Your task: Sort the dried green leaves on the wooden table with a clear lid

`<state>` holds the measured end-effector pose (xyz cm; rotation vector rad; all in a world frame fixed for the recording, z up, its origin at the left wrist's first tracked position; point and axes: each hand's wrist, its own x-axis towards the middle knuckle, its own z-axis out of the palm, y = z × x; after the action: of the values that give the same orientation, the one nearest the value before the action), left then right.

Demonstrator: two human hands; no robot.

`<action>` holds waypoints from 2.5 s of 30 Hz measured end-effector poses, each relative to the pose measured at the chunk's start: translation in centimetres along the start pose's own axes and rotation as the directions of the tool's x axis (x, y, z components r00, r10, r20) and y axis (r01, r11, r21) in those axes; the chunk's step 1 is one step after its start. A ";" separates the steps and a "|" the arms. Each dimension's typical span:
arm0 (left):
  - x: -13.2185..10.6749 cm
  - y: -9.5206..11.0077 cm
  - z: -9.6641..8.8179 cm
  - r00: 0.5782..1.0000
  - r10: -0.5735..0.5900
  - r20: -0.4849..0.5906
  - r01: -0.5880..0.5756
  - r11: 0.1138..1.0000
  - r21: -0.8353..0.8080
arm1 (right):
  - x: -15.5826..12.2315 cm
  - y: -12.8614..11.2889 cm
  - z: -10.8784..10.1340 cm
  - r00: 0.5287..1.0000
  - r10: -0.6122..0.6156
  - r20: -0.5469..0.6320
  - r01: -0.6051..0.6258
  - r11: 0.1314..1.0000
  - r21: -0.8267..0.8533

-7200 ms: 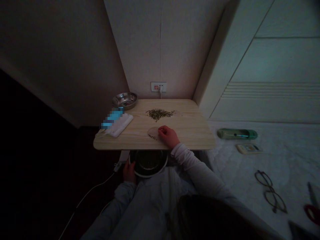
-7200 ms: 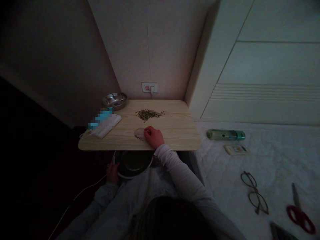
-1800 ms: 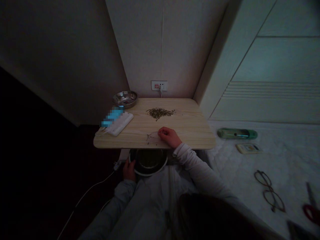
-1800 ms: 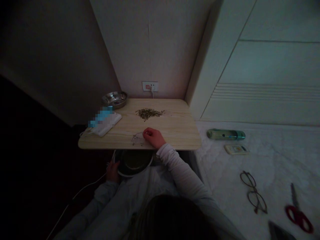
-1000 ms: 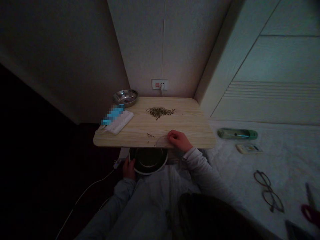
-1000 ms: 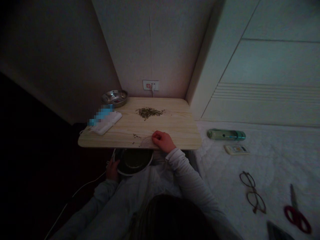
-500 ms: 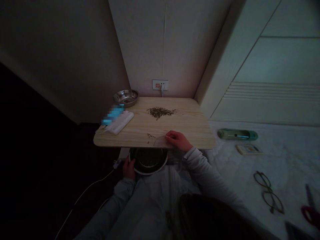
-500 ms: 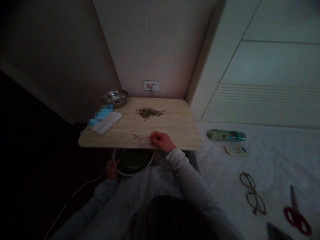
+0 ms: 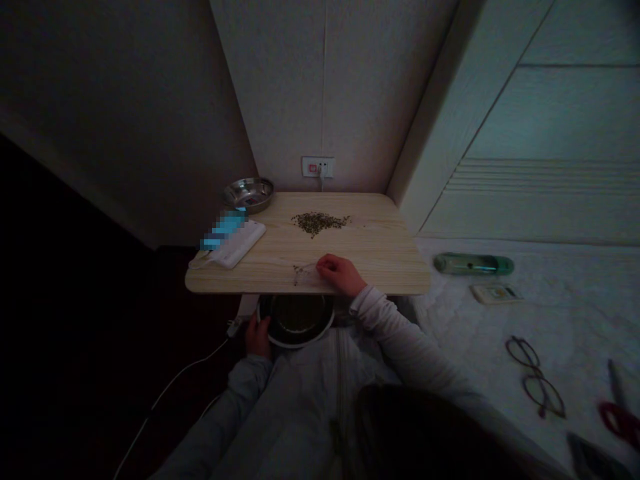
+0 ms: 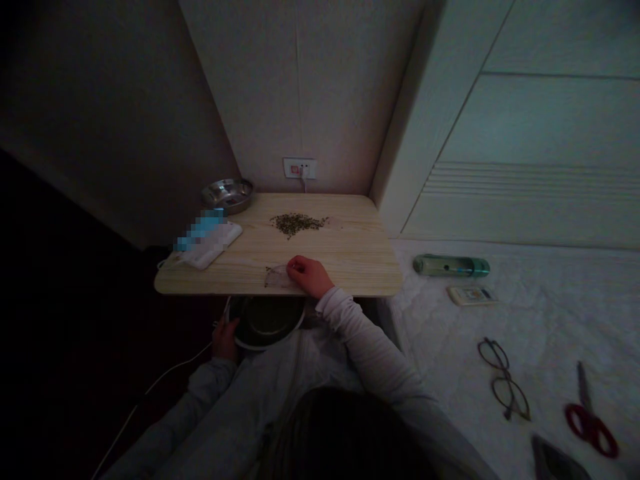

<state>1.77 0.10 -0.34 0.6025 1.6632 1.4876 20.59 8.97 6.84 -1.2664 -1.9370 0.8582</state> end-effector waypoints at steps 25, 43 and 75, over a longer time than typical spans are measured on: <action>-0.4 0.5 0.2 0.999 -0.031 -0.033 0.031 0.999 -0.010 | -0.2 0.1 0.0 1.000 -0.002 -0.004 0.002 0.997 0.083; -0.8 1.4 0.4 0.998 -0.064 -0.014 0.063 0.998 -0.010 | -0.3 0.0 0.1 0.999 -0.015 -0.038 0.015 1.000 -0.002; -0.3 0.3 0.1 0.999 -0.033 -0.014 0.033 0.999 0.006 | -0.3 -0.1 0.0 0.996 -0.070 0.059 0.068 0.997 0.029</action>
<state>1.96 0.00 0.00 0.5668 1.6808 1.4663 20.67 8.63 6.87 -1.1632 -1.9972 0.8940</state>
